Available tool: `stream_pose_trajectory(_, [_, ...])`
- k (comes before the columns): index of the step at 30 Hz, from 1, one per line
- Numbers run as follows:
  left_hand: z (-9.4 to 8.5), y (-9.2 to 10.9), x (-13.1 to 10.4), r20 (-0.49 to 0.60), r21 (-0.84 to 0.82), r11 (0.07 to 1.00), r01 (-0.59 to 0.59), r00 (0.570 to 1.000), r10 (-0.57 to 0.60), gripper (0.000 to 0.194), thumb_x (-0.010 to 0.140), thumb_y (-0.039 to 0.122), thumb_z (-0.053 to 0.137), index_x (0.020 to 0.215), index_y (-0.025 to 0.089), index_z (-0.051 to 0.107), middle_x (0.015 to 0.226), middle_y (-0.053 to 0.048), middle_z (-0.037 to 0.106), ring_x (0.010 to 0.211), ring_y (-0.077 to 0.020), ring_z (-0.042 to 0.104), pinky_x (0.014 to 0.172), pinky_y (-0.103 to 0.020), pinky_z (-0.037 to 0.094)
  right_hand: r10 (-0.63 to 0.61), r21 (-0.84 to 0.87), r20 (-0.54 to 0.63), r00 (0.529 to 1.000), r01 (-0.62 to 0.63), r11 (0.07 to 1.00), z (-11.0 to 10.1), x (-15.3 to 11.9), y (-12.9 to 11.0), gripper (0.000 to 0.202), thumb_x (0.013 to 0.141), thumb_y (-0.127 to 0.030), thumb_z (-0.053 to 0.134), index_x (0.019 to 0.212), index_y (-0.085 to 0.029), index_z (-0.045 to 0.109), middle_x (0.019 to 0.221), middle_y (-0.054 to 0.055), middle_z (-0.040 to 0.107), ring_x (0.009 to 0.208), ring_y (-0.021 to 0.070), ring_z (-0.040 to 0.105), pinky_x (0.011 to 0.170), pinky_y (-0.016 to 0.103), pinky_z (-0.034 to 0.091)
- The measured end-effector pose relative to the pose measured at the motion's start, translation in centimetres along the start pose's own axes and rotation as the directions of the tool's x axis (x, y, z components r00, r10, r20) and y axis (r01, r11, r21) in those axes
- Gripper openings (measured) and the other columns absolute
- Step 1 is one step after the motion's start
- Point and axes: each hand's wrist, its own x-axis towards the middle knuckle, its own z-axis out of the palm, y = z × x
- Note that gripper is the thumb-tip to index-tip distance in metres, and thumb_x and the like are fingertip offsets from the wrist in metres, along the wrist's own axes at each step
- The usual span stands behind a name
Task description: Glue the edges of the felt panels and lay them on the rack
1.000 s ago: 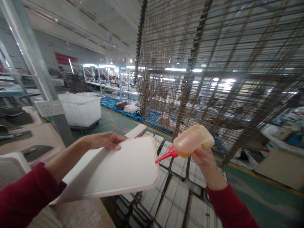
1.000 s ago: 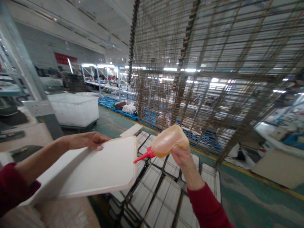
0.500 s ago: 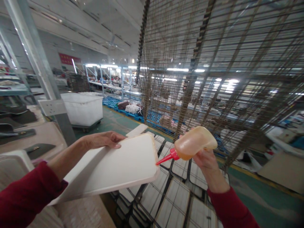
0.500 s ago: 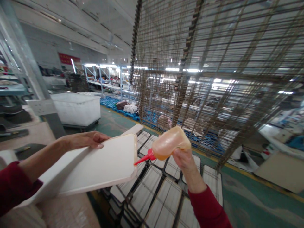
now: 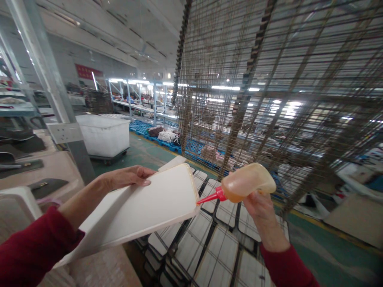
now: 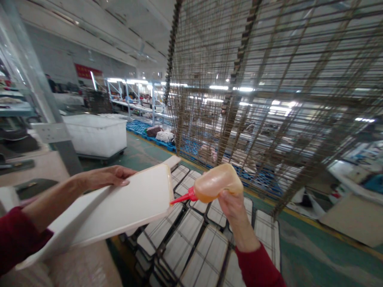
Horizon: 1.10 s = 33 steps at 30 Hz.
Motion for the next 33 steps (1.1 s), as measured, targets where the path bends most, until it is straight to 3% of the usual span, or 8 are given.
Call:
stream_pose_trajectory(9, [-0.4, -1.5, 0.1, -0.048, -0.044, 0.998, -0.043, 0.998, 0.041, 0.052, 0.076, 0.034, 0.072, 0.123, 0.014, 0.065, 0.104, -0.012, 0.075, 0.087, -0.0277, 0.071, 0.078, -0.032, 0.056, -0.138, -0.015, -0.081, 0.987, 0.137, 0.99, -0.4, -0.5, 1.0, 0.053, 0.051, -0.046, 0.086, 0.099, -0.029, 0.071, 0.084, 0.005, 0.077, 0.096, 0.0313, 0.07, 0.098, 0.053, 0.049])
stream_pose_trajectory(14, [-0.5, -2.7, 0.0, -0.076, -0.09, 0.994, -0.064, 0.996, 0.057, 0.056, 0.079, 0.033, 0.07, 0.13, 0.015, 0.06, 0.106, -0.014, 0.074, 0.083, -0.0257, 0.072, 0.074, -0.03, 0.056, -0.193, -0.032, -0.124, 0.973, 0.191, 0.981, -0.6, -1.2, 1.7, 0.031, 0.058, -0.04, 0.085, 0.085, -0.03, 0.074, 0.078, 0.0, 0.075, 0.077, 0.0203, 0.071, 0.081, 0.035, 0.058])
stream_pose_trajectory(20, [0.0, -3.7, 0.2, -0.128, -0.161, 0.982, -0.1, 0.989, 0.08, 0.051, 0.076, 0.032, 0.074, 0.123, 0.016, 0.065, 0.105, -0.012, 0.075, 0.083, -0.023, 0.072, 0.072, -0.026, 0.056, -0.29, -0.033, -0.24, 0.926, 0.291, 0.956, 0.1, -1.3, 2.3, 0.024, 0.057, -0.033, 0.085, 0.078, -0.028, 0.074, 0.071, -0.004, 0.074, 0.064, 0.013, 0.068, 0.067, 0.022, 0.057])
stream_pose_trajectory(33, [1.5, -5.7, -0.1, -0.298, -0.259, 0.951, -0.168, 0.951, 0.087, 0.054, 0.067, 0.036, 0.082, 0.117, 0.017, 0.07, 0.101, -0.01, 0.076, 0.078, -0.0222, 0.071, 0.069, -0.026, 0.054, -0.331, -0.018, -0.261, 0.907, 0.338, 0.941, 1.6, -1.0, 3.8, 0.028, 0.057, -0.033, 0.087, 0.078, -0.022, 0.072, 0.071, -0.003, 0.073, 0.064, 0.0128, 0.066, 0.067, 0.025, 0.054])
